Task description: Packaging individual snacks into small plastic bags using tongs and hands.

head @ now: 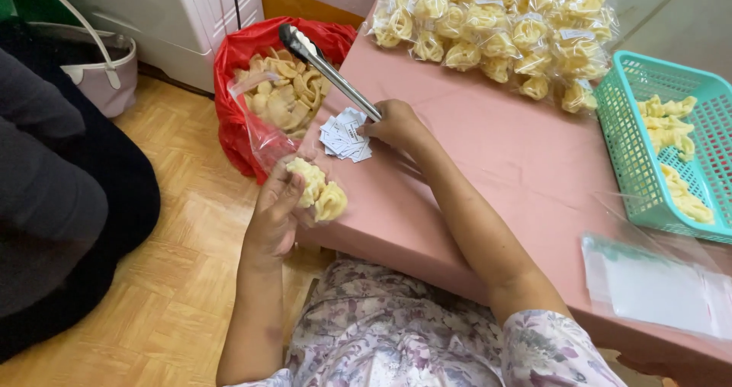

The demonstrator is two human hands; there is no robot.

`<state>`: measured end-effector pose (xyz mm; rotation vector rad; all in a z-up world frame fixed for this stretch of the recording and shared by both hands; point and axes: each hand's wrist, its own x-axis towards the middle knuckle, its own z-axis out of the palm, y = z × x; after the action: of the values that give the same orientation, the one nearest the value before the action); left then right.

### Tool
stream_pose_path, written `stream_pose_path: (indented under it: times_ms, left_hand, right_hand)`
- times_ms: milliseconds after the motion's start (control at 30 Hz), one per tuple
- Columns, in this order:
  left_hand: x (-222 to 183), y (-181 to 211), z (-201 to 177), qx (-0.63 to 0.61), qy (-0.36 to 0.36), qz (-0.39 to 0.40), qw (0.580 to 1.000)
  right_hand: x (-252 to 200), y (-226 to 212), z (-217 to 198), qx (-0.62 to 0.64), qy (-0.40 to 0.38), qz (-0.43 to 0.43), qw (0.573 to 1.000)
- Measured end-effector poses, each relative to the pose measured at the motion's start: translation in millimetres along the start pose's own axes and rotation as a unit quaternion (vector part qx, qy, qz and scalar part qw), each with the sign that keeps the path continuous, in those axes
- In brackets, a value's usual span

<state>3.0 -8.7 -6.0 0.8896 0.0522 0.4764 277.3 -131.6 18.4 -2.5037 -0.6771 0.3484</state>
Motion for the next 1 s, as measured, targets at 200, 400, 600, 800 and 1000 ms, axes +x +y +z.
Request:
stream_pose_path:
  times_ms: [200,400,600,800,1000]
  left_hand:
    - [2.9,-1.2,8.9,0.029,0.003,-0.001,1.0]
    - [13.8,-15.9,9.0,0.097,0.032,0.035,0.994]
    - [15.7,-8.8,41.8,0.234,0.037,0.051,0.97]
    - [31.8,-45.0,69.5,0.375,-0.005,0.043,0.926]
    - [36.6,-41.8,128.0,0.491,-0.092,-0.029,0.866]
  right_hand:
    - [-7.4,7.7,-13.1,0.129,-0.007,0.005,0.992]
    - [-13.8,16.9,-25.5,0.178,0.021,-0.001,0.984]
    - [-43.3,22.6,-64.9,0.251,0.068,-0.028,0.965]
    - [-130.5,6.9,-124.6,0.314,0.131,-0.063,0.938]
    - [-185.3,41.2,-142.7,0.414,0.142,-0.071,0.896]
